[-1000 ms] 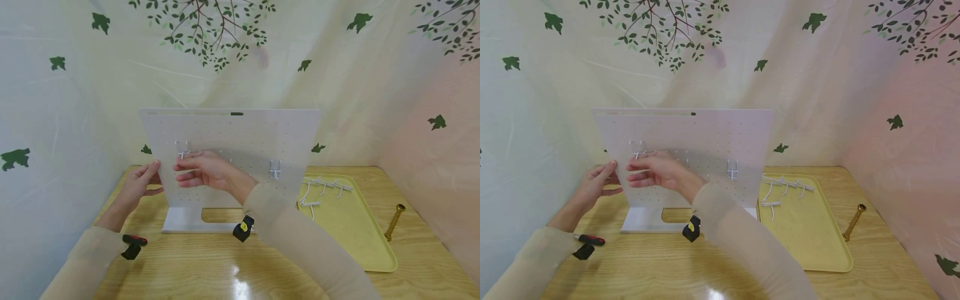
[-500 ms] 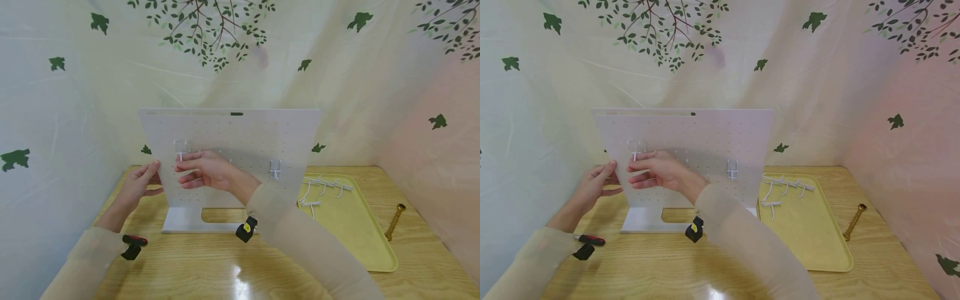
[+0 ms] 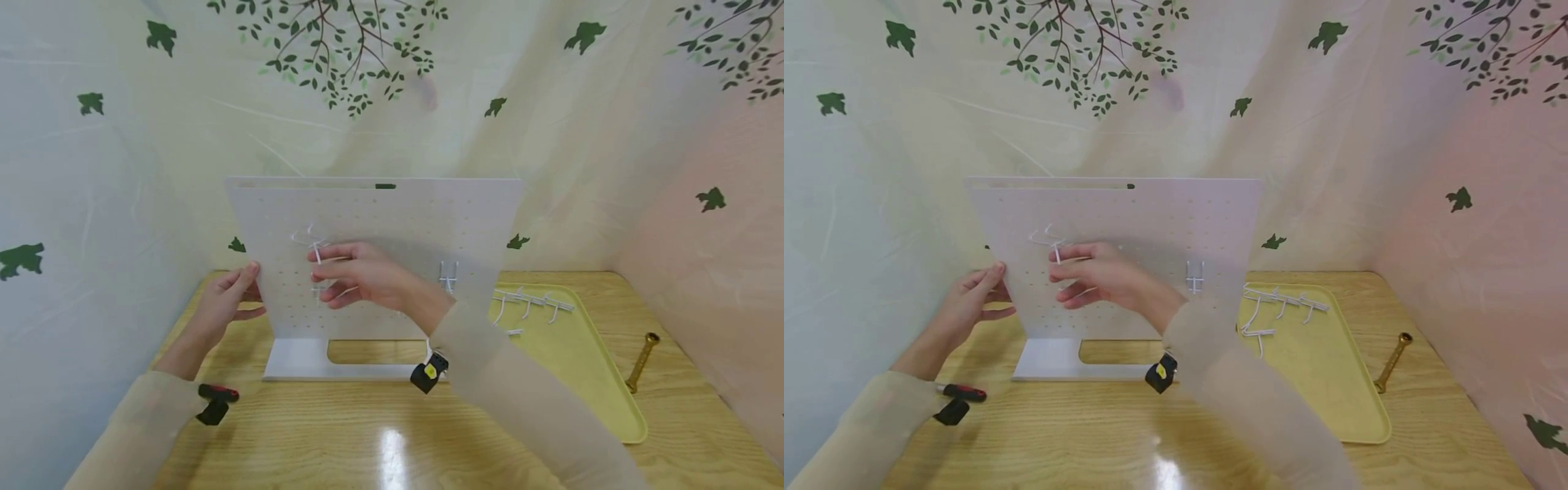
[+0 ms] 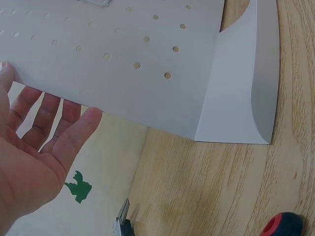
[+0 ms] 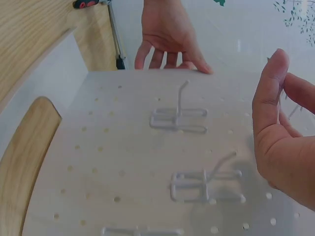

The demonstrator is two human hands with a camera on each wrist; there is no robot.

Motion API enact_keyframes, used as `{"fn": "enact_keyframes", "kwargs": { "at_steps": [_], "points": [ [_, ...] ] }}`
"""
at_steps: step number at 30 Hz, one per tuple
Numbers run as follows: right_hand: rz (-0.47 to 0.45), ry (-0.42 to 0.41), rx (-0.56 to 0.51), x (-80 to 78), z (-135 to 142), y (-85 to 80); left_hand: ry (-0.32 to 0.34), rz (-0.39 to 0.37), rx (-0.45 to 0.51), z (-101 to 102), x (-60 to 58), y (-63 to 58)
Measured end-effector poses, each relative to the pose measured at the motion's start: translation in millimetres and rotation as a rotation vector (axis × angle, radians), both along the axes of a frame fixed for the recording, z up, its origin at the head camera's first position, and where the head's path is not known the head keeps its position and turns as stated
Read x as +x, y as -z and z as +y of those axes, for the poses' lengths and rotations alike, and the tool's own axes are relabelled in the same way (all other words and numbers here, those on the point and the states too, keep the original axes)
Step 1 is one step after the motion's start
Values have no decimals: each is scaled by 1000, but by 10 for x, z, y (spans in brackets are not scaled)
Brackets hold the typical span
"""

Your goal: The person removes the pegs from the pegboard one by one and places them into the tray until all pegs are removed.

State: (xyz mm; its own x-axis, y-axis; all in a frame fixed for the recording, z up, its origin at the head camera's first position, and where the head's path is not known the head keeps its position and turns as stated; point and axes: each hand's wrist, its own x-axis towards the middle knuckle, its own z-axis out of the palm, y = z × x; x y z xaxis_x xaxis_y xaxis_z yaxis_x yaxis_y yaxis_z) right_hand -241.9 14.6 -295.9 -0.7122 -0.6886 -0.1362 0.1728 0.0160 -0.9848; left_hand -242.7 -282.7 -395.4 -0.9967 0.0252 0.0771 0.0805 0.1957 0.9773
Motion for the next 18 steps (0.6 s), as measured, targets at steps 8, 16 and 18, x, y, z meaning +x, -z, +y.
{"fn": "enact_keyframes", "kwargs": {
  "at_steps": [8,16,18],
  "points": [
    [64,11,18,-16,310,-32,-4,-8,-3,0,9,-1],
    [149,37,57,13,704,-76,2,2,0,-12,1,2],
    [170,43,71,23,812,-85,4,2,3,-14,1,1]
  ]
}}
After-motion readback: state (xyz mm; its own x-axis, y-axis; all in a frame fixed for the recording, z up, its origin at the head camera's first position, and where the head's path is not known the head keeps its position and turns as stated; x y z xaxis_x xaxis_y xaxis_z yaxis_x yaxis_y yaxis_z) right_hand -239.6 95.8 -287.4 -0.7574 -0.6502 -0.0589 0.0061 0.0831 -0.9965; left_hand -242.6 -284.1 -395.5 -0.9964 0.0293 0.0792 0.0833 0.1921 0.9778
